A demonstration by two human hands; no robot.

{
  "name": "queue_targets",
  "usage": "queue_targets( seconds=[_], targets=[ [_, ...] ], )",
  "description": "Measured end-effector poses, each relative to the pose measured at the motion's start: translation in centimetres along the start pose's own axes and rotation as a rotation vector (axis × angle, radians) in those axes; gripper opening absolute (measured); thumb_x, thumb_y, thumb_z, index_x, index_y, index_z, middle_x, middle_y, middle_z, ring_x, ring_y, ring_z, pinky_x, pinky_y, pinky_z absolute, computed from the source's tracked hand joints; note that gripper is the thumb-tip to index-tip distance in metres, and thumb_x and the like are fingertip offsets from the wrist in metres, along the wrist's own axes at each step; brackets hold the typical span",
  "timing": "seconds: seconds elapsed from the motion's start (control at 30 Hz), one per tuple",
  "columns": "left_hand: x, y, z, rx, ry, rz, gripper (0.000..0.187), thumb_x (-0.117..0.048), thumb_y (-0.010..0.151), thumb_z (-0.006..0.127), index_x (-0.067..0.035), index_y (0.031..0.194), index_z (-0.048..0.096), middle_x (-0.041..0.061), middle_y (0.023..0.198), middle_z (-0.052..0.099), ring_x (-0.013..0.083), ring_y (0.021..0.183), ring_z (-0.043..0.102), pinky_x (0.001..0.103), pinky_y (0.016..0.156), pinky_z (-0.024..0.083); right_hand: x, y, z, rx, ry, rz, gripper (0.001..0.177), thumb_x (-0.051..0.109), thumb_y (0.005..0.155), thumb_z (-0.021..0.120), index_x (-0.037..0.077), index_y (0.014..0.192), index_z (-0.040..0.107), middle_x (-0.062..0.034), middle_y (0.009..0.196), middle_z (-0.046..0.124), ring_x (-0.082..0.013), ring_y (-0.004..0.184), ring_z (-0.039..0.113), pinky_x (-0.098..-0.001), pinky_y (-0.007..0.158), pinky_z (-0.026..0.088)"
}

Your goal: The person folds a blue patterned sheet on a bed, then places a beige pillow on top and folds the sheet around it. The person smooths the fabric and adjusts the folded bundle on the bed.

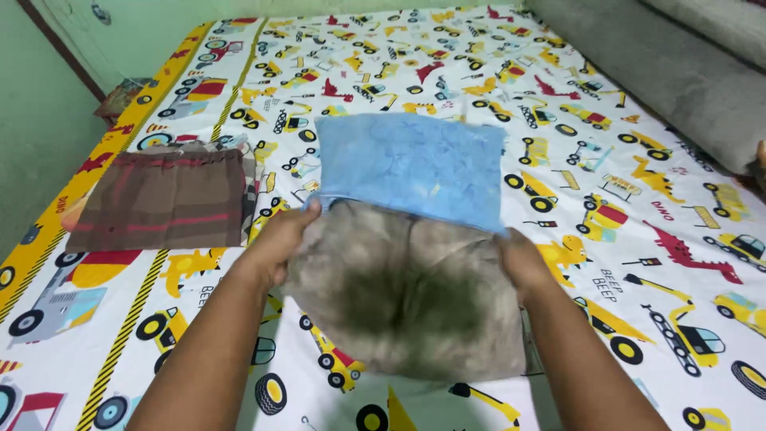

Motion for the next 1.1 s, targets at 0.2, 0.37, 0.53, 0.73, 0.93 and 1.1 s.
queue_targets(
  seconds=[0.2,0.37,0.53,0.73,0.93,1.1],
  targets=[
    [-3.0,1.7,-0.1,0.002,0.975,0.478,0.031,-0.033,0.078,0.082,-0.01,0.092,0.067,0.02,0.104,0.068,0.0444,0.11,0.067,0.055,0.09,0.054,0.1,5.1,-5.9,-0.09,-0.53,-0.201,0.058,0.043,0.086,0.062,0.015,0.136,0.069,-0.014,0.136,0.068,-0.0364,0.131,0.06,-0.0553,0.111,0.045],
    [0.0,-0.7,3.5,0.206,0.339,0.542,0.01,-0.01,0.091,0.066,-0.015,0.099,0.069,0.004,0.084,0.065,0.0234,0.089,0.061,0.037,0.081,0.049,6.0,-4.2,-1.8,0.083,-0.268,-0.53,0.049,0.001,0.075,0.055,0.009,0.12,0.075,-0.0181,0.117,0.076,-0.0384,0.12,0.065,-0.0533,0.107,0.047],
    [0.6,-4.6,3.9,0.505,0.453,0.429,0.036,-0.022,0.077,0.079,-0.011,0.111,0.074,0.014,0.102,0.082,0.03,0.102,0.073,0.046,0.094,0.055,3.1,-5.1,-1.7,0.488,-0.013,-0.285,0.044,-0.002,0.071,0.055,0.001,0.104,0.084,-0.0127,0.101,0.083,-0.0272,0.1,0.07,-0.0459,0.097,0.052],
    [1.7,-2.5,3.6,0.299,0.81,0.508,0.039,-0.017,0.085,0.067,-0.016,0.123,0.072,0.016,0.122,0.075,0.0421,0.122,0.065,0.053,0.103,0.052,9.2,-10.0,0.2,0.394,-0.278,-0.737,0.067,0.004,0.069,0.063,0.012,0.135,0.069,-0.0231,0.126,0.068,-0.0466,0.128,0.059,-0.0558,0.109,0.043],
    [1.1,-2.8,3.4,0.21,0.736,0.54,0.022,-0.039,0.09,0.07,-0.02,0.1,0.071,0.019,0.068,0.068,0.0437,0.081,0.069,0.05,0.076,0.051,4.1,-4.6,0.3,0.178,-0.816,-0.374,0.041,0.041,0.081,0.072,0.046,0.121,0.069,0.0011,0.121,0.076,-0.0288,0.12,0.07,-0.0459,0.1,0.055],
    [4.3,2.4,1.8,0.212,0.762,0.337,0.095,-0.048,0.084,0.078,-0.006,0.158,0.035,0.029,0.158,0.039,0.0426,0.148,0.039,0.052,0.122,0.035,-0.5,0.0,-0.3,0.231,-0.411,-0.007,0.092,0.052,0.071,0.08,0.018,0.153,0.054,-0.0227,0.152,0.055,-0.0407,0.141,0.051,-0.0529,0.116,0.043]
  ],
)
Point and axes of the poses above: each hand's wrist, its own y-axis towards the middle knuckle, its own z-axis out of the palm, x = y × z, the point moved 7 cm from there along y, towards the middle knuckle
